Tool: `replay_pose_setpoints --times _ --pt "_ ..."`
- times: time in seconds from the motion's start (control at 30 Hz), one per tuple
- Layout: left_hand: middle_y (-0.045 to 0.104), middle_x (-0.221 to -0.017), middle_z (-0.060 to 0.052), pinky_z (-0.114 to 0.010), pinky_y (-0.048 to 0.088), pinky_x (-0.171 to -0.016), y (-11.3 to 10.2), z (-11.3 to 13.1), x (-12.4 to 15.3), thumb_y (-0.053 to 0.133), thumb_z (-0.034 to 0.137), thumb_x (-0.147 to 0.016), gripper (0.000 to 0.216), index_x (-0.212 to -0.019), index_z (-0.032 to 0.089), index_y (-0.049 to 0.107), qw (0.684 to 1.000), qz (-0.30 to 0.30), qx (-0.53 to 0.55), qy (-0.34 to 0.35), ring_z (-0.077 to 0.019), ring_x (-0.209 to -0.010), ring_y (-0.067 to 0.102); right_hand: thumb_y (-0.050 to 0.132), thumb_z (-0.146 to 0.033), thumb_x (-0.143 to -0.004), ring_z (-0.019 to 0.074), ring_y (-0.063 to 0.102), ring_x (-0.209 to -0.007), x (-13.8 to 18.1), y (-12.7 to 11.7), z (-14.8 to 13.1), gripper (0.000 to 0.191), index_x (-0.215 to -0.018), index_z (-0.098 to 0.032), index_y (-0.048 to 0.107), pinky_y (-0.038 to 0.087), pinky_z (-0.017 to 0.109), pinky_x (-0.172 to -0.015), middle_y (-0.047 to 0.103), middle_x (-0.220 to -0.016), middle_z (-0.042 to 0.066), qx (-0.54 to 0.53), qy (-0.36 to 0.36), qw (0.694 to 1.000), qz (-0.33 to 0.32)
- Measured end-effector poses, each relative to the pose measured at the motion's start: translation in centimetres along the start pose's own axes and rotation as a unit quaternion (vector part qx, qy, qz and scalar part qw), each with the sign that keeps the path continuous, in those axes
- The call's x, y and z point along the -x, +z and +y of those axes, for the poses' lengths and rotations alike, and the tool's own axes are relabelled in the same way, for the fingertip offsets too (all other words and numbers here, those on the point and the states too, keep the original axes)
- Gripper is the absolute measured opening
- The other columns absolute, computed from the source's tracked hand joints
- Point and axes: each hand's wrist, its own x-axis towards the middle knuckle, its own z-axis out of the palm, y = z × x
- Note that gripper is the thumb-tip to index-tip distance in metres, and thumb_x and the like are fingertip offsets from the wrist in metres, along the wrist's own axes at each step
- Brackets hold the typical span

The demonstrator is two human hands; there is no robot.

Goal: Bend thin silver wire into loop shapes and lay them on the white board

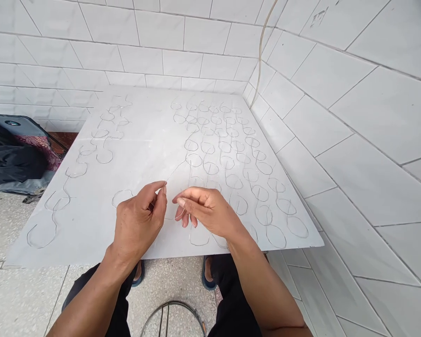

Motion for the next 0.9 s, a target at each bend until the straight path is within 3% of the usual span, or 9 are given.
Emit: replay_pose_setpoints --times 0.2,0.4,0.53,0.67,0.8,0.9 --pt "0.066 -0.062 0.002 -0.026 0.040 -0.055 0.8 -0.8 0.5 0.054 0.027 -0.104 0.026 -0.115 0.020 0.076 0.998 -0.012 -0.023 0.062 -0.0112 -0.048 0.052 0.052 -0.049 -0.106 0.0130 0.069 -0.058 0.1 0.1 0.5 0.040 -0.121 -0.021 0.076 0.052 0.025 -0.051 0.076 -0.080 0.003 0.057 -0.031 0.995 0.069" --pt "0.067 -0.063 0.002 -0.026 0.045 -0.059 2.2 -0.2 1.8 0.059 0.020 -0.100 0.023 -0.114 0.019 0.077 0.990 0.014 -0.020 0.140 -0.0125 -0.052 0.056 0.050 -0.043 -0.108 0.0100 0.061 -0.052 0.8 -1.4 -0.4 0.036 -0.103 -0.023 0.079 0.049 0.024 -0.053 0.070 -0.070 -0.001 0.139 -0.047 0.987 0.073" --pt "0.064 -0.060 0.005 -0.024 0.046 -0.058 1.9 0.8 1.6 0.061 0.026 -0.102 0.021 -0.115 0.021 0.076 0.992 -0.041 0.110 0.036 -0.0104 -0.051 0.055 0.050 -0.042 -0.108 0.0095 0.060 -0.053 0.9 -1.8 -0.7 0.035 -0.100 -0.023 0.079 0.049 0.025 -0.057 0.068 -0.069 -0.003 0.155 -0.053 0.984 0.072" --pt "0.067 -0.065 0.004 -0.025 0.052 -0.066 1.3 1.4 0.7 0.060 0.037 -0.104 0.025 -0.117 0.022 0.076 0.966 -0.116 0.215 -0.083 -0.0121 -0.061 0.063 0.049 -0.042 -0.108 0.0102 0.058 -0.054 0.9 -2.0 -0.8 0.035 -0.101 -0.023 0.078 0.046 0.026 -0.056 0.068 -0.069 -0.002 0.180 -0.059 0.979 0.079" --pt "0.077 -0.085 0.000 -0.029 0.056 -0.079 1.3 1.1 0.2 0.063 0.044 -0.102 0.031 -0.122 0.023 0.074 0.950 -0.131 0.257 -0.122 -0.0156 -0.077 0.071 0.047 -0.037 -0.109 0.0105 0.055 -0.056 1.1 -1.9 -0.9 0.036 -0.098 -0.022 0.077 0.043 0.026 -0.057 0.066 -0.068 -0.003 0.236 -0.080 0.965 0.085" --pt "0.078 -0.094 -0.003 -0.031 0.056 -0.080 1.4 0.6 0.1 0.061 0.048 -0.102 0.036 -0.126 0.024 0.073 0.936 -0.147 0.286 -0.141 -0.0179 -0.085 0.072 0.044 -0.033 -0.110 0.0105 0.055 -0.057 1.0 -1.8 -0.8 0.034 -0.104 -0.023 0.077 0.042 0.026 -0.059 0.066 -0.070 -0.003 0.299 -0.095 0.945 0.088"
